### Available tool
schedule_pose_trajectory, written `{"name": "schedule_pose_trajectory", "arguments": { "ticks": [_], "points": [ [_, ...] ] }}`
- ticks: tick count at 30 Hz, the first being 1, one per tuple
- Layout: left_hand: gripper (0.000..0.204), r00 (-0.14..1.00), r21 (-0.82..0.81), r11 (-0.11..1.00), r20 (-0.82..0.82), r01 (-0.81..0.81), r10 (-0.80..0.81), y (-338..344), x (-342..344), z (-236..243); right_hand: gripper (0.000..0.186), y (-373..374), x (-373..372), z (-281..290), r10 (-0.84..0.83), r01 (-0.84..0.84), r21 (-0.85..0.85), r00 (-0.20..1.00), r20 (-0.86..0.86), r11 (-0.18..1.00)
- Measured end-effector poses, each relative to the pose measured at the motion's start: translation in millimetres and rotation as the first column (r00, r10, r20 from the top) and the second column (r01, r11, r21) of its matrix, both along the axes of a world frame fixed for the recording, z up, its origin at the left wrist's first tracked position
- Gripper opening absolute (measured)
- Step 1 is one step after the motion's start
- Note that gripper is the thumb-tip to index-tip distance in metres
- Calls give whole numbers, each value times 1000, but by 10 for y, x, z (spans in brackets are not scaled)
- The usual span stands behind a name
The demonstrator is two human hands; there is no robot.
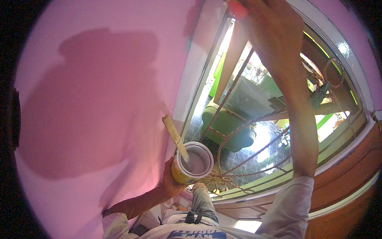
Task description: The person paints the white trim around a window frame using a paintbrush and a small paint can. They repeatedly dip the brush into the paint and apply it to the upper and side sections of the trim while sitting on the floor.
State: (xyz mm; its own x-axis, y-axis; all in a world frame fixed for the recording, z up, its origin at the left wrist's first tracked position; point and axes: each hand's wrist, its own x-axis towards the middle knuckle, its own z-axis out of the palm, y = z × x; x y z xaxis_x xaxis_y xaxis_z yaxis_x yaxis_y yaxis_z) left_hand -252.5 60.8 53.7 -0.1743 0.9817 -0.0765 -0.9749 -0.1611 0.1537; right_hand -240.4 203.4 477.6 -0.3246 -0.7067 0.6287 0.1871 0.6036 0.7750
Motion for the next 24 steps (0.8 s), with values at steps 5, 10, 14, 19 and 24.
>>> {"name": "schedule_pose_trajectory", "arguments": {
  "ticks": [5, 10, 14, 19, 24],
  "points": [
    [73, 1000, -7, 1000, 13, 0, 0, 6, -16, 21, 36, 46, -2, -175, -300, 282, 172, 949, 95, 944],
    [67, 995, -10, 1000, 97, -4, 5, 38, -31, -54, 34, -132, 73, -684, -297, 255, 162, 893, 340, 953],
    [74, 999, -17, 1000, 44, -11, 12, 2, -28, -27, 32, -278, 179, -900, -185, 273, -47, 759, 625, 961],
    [74, 998, 2, 1000, 64, 5, -5, -5, -32, -7, 22, -94, 105, -349, -176, 280, -266, 919, 354, 923],
    [73, 998, -13, 1000, 58, 15, -14, -5, -41, 16, 28, 42, -80, 76, -225, 223, 75, 974, 15, 972]
  ]
}}
